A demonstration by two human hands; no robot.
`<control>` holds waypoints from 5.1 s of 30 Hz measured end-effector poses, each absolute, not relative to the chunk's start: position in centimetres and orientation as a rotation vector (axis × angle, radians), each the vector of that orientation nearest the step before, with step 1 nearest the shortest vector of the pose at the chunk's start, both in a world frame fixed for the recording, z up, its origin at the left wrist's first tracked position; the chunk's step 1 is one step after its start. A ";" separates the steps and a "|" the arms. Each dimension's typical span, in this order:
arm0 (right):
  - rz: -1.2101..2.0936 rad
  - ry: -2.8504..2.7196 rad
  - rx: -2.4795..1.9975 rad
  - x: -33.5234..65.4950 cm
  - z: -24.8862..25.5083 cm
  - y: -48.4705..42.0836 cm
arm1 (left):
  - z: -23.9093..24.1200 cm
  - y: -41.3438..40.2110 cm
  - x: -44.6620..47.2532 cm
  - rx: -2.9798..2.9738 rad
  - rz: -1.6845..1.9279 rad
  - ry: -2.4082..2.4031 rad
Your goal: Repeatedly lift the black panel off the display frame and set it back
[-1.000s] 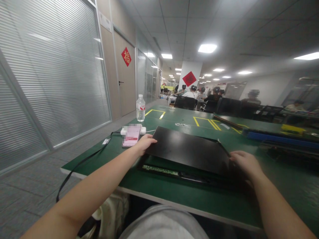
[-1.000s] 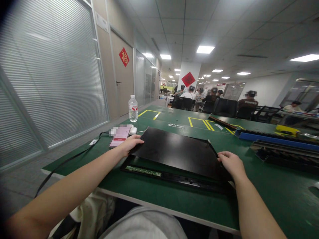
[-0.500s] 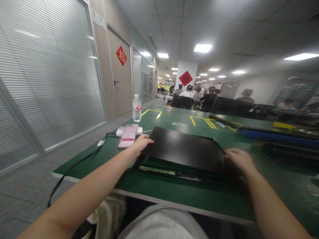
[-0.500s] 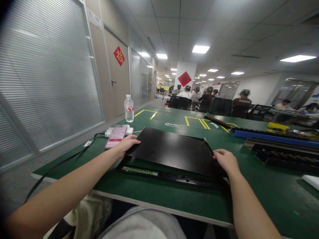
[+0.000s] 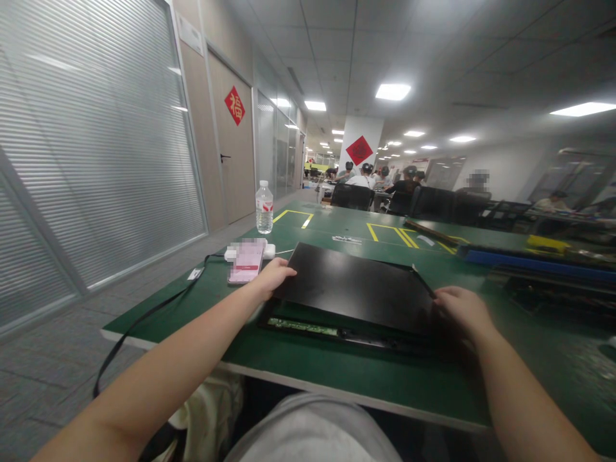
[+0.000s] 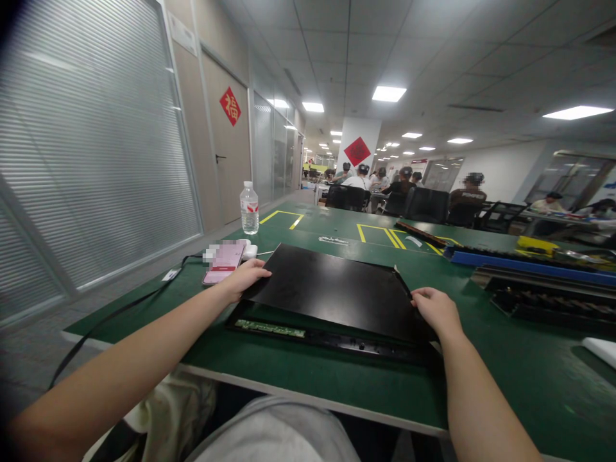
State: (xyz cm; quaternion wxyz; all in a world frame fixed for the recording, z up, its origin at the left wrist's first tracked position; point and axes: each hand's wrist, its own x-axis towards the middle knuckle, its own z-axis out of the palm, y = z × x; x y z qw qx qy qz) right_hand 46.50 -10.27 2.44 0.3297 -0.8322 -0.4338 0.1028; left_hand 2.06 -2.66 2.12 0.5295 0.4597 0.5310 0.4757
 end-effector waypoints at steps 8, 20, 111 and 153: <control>0.252 -1.196 -2.251 46.4 2.5 -10.4 | 2.4 -2.8 2.2 1.174 1.054 1.352; 0.253 -1.215 -2.251 47.1 2.2 -10.0 | 2.7 -3.0 2.3 1.173 1.074 1.343; 0.396 -1.095 -2.107 48.3 0.9 -9.6 | 1.5 -2.4 1.0 1.962 0.816 1.701; 0.326 -1.679 -1.920 46.4 0.3 -9.5 | 3.1 -3.2 -1.3 2.547 0.371 0.933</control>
